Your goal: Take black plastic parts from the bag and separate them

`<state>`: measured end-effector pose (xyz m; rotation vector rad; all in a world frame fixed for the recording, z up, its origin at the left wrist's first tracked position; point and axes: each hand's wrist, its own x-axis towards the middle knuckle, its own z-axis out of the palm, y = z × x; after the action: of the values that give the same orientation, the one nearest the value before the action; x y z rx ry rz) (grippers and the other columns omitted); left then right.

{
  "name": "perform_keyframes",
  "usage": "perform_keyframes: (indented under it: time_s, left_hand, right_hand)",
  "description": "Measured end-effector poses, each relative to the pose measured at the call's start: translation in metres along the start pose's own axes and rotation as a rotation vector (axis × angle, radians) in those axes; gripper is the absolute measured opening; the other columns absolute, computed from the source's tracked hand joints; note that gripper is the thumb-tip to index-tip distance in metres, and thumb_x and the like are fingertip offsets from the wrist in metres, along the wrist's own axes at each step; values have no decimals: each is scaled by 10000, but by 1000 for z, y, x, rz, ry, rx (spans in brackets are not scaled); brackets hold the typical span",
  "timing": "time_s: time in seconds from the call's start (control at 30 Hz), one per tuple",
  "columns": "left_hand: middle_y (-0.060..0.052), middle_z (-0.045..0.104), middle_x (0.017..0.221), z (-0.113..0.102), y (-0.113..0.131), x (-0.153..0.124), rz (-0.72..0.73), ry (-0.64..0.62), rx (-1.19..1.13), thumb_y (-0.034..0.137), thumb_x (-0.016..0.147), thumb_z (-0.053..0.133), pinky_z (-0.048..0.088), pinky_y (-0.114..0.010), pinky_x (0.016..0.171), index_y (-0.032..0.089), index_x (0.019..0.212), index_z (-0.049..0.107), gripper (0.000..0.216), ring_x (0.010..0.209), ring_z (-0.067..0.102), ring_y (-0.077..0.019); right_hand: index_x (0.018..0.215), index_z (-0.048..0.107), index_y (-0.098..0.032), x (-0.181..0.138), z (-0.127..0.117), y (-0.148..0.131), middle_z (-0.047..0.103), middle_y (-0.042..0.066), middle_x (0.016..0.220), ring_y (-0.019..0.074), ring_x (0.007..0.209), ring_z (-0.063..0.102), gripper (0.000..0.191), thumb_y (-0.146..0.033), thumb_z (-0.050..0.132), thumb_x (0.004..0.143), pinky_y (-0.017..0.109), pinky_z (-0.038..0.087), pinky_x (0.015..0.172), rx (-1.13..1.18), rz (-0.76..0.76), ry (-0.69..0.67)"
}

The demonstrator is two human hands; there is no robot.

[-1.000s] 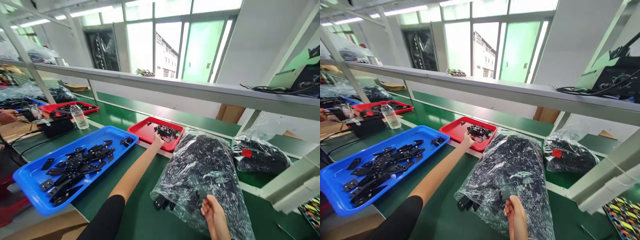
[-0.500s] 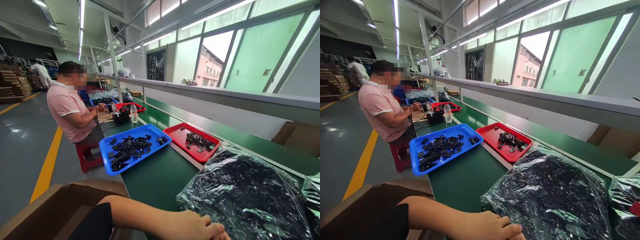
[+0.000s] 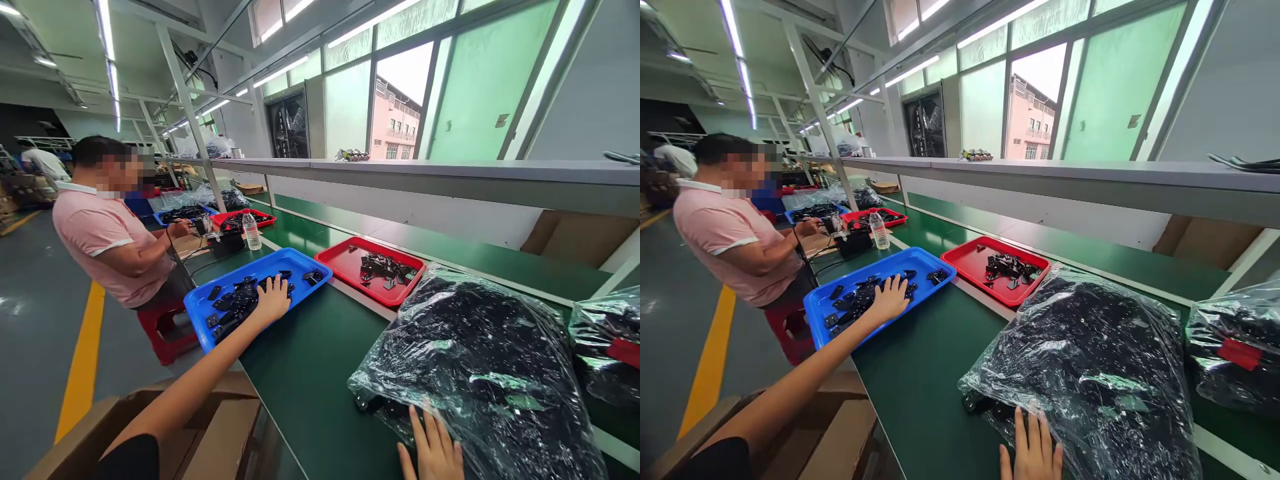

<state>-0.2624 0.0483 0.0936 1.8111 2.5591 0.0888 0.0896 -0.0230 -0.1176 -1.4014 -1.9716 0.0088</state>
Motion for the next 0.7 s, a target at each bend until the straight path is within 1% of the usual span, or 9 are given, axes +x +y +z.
perform_keyframes:
  time_s: [0.07,0.17,0.23,0.27,0.33,0.4,0.47,0.57,0.7]
  left_hand:
    - [-203,349,1498,14,26,-18,162,-58,-36,380,926,400,216,-598,1118,170,1405,388,523,1421,259,-351]
    - [-75,214,1585,41,91,-58,579,-154,-124,569,829,538,224,-429,1171,280,1475,279,754,1455,209,-266]
    - [-102,174,1592,54,136,-79,877,-155,-178,571,743,644,239,-512,1150,270,1503,194,933,1444,213,-327]
    - [-114,225,1576,57,156,-84,932,-128,-174,515,760,647,280,-510,1129,255,1496,211,894,1421,263,-329]
    - [-140,479,1414,53,190,-81,904,-67,-132,341,855,540,410,-431,1028,188,1388,407,571,1284,453,-290]
    - [-144,647,1113,38,212,-65,858,-38,-113,231,902,402,480,-368,884,145,1125,590,304,1094,570,-269]
    - [-140,658,984,19,223,-49,863,-1,-128,225,931,317,483,-356,826,147,964,613,308,1015,594,-267]
    - [-131,652,978,-2,229,-47,913,51,-158,250,960,248,479,-360,790,148,968,590,357,952,620,-260]
    - [-89,680,814,-2,230,-70,1043,-24,-149,186,894,417,458,-294,644,149,886,608,194,747,661,-228]
  right_hand:
    - [1307,581,-142,10,-12,-6,464,228,1398,499,1281,392,527,-397,293,947,745,358,888,-88,19,-4]
    - [1383,503,-167,25,-27,-12,372,174,1484,453,1376,265,511,-329,267,961,739,258,990,-160,54,47]
    - [1381,503,-191,33,-33,-6,383,133,1488,389,1403,252,488,-286,258,969,681,222,1063,-174,60,44]
    - [1364,520,-190,36,-36,1,407,126,1474,365,1399,273,479,-279,257,973,652,230,1079,-172,57,23]
    - [1303,572,-167,40,-43,22,464,133,1431,346,1376,326,479,-305,244,982,627,250,1086,-180,99,-14]
    - [1280,585,-138,43,-51,47,466,156,1422,369,1369,322,522,-388,235,984,659,236,1075,-234,233,3]
    - [1332,534,-112,44,-57,69,414,188,1451,418,1371,285,612,-512,255,962,705,236,1041,-295,413,54]
    - [1418,424,-77,45,-57,81,347,220,1484,476,1367,242,788,-658,343,891,717,279,1005,-299,586,39]
    - [1445,393,-104,47,-46,59,345,161,1505,402,1418,191,739,-599,439,898,589,283,1104,-146,404,-127]
